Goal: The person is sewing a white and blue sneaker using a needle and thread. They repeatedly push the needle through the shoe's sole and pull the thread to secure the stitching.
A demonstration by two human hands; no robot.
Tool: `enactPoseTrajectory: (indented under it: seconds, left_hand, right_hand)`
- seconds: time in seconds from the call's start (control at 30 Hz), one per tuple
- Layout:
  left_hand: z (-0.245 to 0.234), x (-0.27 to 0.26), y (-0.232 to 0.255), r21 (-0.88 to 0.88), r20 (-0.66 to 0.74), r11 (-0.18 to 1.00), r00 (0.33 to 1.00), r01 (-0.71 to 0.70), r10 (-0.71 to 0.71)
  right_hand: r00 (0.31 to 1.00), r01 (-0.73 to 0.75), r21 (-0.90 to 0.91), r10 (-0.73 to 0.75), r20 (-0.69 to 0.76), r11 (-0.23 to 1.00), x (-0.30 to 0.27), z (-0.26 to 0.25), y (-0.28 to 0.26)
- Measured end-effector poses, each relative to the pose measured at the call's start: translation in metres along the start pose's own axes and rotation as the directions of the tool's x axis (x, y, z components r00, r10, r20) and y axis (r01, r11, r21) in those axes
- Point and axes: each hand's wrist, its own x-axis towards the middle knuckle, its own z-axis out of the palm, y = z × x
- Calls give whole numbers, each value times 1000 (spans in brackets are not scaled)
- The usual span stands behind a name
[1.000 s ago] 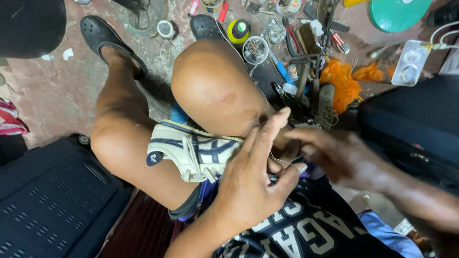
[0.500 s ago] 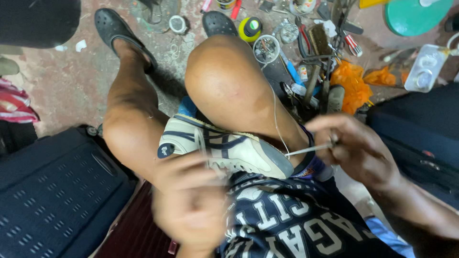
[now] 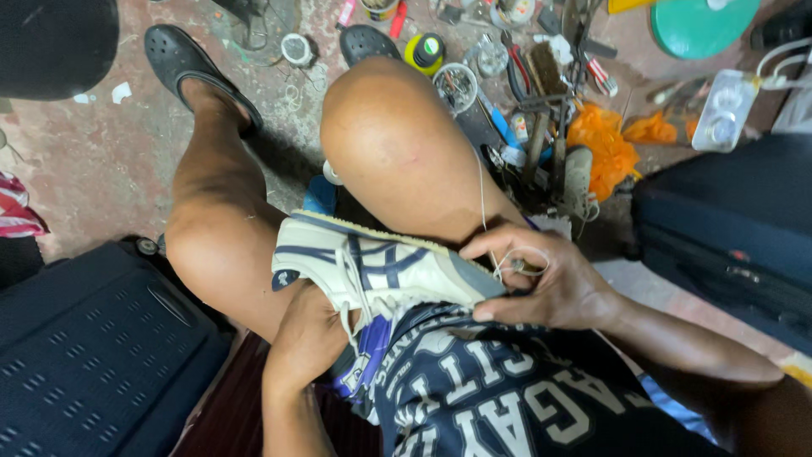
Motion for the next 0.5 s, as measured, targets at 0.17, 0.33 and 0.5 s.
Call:
enactPoseTrajectory:
  seconds: [0.17,0.33,0.5]
  left_hand:
    - [13,-16,-20,-133,-263,959,924,249,-276]
    - [-38,-74,-47,-270,-809,963,545,-15,-219]
    - [-73,-99,-89,-545,-780,835,407,-72,-475]
  right_hand:
    - [995,-73,3,73,-69,997,1,2,9]
    - [994,-53,32,56,-90,998,7,-2,24]
    - [996,-78,89,82,-43,993,8,-7,24]
